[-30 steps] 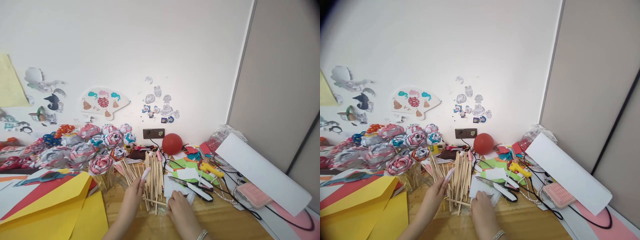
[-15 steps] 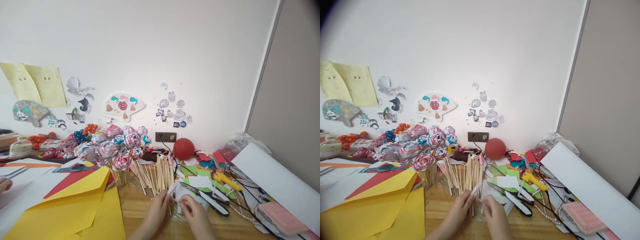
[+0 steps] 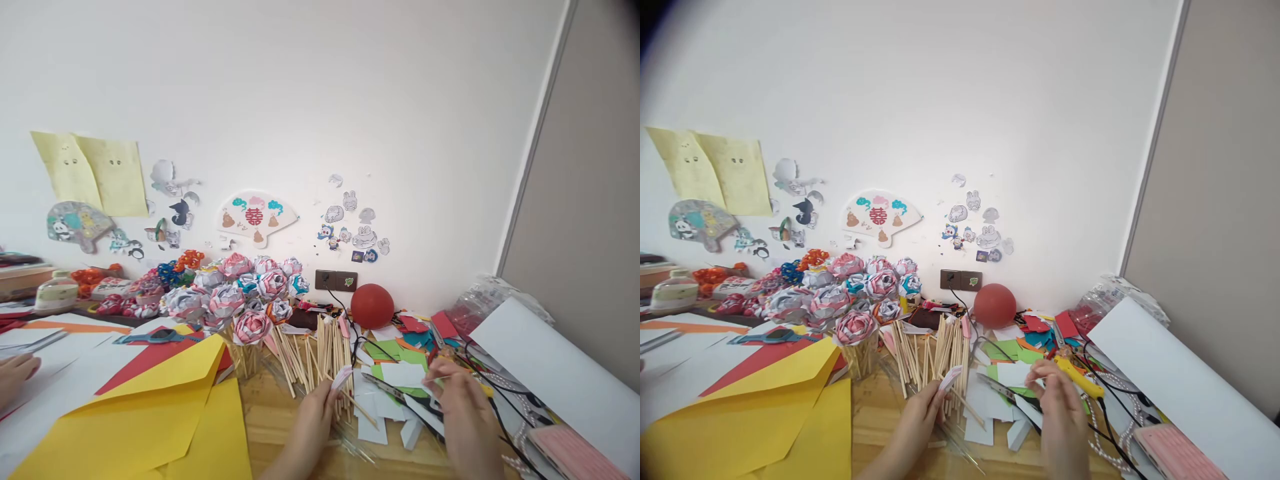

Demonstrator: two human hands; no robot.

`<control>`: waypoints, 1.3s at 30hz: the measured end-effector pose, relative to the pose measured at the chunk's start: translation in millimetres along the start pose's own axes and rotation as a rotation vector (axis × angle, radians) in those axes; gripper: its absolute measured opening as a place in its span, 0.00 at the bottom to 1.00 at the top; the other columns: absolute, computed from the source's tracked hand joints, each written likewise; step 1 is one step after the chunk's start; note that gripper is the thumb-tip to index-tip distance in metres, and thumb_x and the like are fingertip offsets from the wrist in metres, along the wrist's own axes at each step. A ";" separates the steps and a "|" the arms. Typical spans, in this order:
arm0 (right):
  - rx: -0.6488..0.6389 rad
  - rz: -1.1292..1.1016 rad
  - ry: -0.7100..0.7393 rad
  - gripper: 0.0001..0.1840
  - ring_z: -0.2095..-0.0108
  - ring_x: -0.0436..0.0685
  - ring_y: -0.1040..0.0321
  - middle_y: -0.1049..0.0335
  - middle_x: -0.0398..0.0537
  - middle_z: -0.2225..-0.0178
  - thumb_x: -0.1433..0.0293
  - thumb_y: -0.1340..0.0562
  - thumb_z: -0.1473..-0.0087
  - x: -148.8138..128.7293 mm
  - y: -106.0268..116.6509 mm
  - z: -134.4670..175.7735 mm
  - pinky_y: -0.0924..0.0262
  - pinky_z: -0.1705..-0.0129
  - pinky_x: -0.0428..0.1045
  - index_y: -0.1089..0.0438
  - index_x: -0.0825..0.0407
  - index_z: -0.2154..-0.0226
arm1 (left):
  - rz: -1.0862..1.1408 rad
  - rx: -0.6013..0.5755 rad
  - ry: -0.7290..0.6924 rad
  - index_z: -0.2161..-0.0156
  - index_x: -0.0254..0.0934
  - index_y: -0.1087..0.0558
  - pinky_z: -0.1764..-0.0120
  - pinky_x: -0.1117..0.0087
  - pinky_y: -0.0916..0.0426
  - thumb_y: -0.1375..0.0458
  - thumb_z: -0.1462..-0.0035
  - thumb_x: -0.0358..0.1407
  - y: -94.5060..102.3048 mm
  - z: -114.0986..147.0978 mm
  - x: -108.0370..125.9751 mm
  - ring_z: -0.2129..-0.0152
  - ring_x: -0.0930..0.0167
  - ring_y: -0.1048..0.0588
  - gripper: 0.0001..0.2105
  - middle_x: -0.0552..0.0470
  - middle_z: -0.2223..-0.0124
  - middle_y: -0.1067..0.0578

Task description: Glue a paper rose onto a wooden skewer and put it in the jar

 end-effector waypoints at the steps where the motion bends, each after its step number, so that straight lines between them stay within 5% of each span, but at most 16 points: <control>1: -0.001 -0.084 0.043 0.13 0.69 0.53 0.36 0.32 0.43 0.73 0.56 0.38 0.53 -10.7 2.1 -5.1 0.38 0.63 0.51 0.32 0.49 0.73 | 0.030 0.005 0.007 0.74 0.38 0.35 0.76 0.73 0.45 0.55 0.44 0.41 0.0 0.0 0.7 0.83 0.72 0.36 0.13 0.58 0.82 0.37; 7: -0.138 -0.263 0.276 0.06 0.84 0.46 0.52 0.52 0.34 0.86 0.60 0.40 0.48 -81.1 4.7 -17.2 0.49 0.80 0.42 0.32 0.44 0.69 | 0.296 0.008 0.057 0.74 0.37 0.38 0.84 0.75 0.51 0.55 0.49 0.55 -0.7 -5.6 4.6 0.91 0.78 0.45 0.21 0.60 0.82 0.37; 10: -0.315 0.134 0.309 0.10 0.82 0.48 0.46 0.45 0.38 0.84 0.62 0.45 0.44 -86.7 -11.8 -7.0 0.48 0.79 0.44 0.30 0.47 0.67 | 0.455 -0.037 0.075 0.73 0.36 0.38 0.86 0.77 0.54 0.52 0.55 0.59 -0.4 -8.3 8.5 0.92 0.80 0.47 0.24 0.63 0.84 0.41; 13: -0.664 0.669 0.310 0.11 0.73 0.52 0.37 0.34 0.44 0.76 0.68 0.48 0.42 -67.5 -44.4 9.3 0.44 0.71 0.46 0.31 0.49 0.64 | 0.591 -0.088 0.086 0.71 0.36 0.37 0.86 0.77 0.54 0.49 0.57 0.59 0.8 -7.1 15.1 0.92 0.81 0.48 0.25 0.64 0.83 0.42; 16: -0.926 0.958 0.422 0.11 0.71 0.53 0.36 0.32 0.45 0.73 0.72 0.51 0.43 -45.0 -78.0 23.5 0.47 0.69 0.46 0.34 0.51 0.66 | 0.689 -0.117 0.079 0.72 0.36 0.37 0.85 0.78 0.53 0.47 0.55 0.56 2.6 -3.3 23.1 0.91 0.82 0.48 0.22 0.64 0.84 0.41; 25: -0.820 1.170 0.240 0.05 0.73 0.53 0.34 0.30 0.45 0.74 0.75 0.45 0.47 -11.8 -118.5 21.0 0.51 0.73 0.44 0.36 0.52 0.72 | 0.911 -0.172 0.001 0.80 0.34 0.36 0.83 0.78 0.51 0.45 0.49 0.48 8.1 2.9 41.1 0.90 0.81 0.48 0.19 0.61 0.90 0.40; 39: -0.787 1.132 0.141 0.06 0.74 0.53 0.34 0.30 0.46 0.76 0.75 0.46 0.49 -7.5 -125.4 25.7 0.50 0.74 0.44 0.34 0.52 0.73 | 0.754 -0.094 0.001 0.84 0.36 0.39 0.80 0.76 0.49 0.47 0.50 0.52 15.7 5.0 49.1 0.88 0.78 0.44 0.23 0.60 0.88 0.40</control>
Point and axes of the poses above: each hand's wrist, its own z-axis away from the middle knuckle, its own y-axis out of the back of the hand, x = y × z, the point moved 2 cm from there along -z, towards the middle knuckle
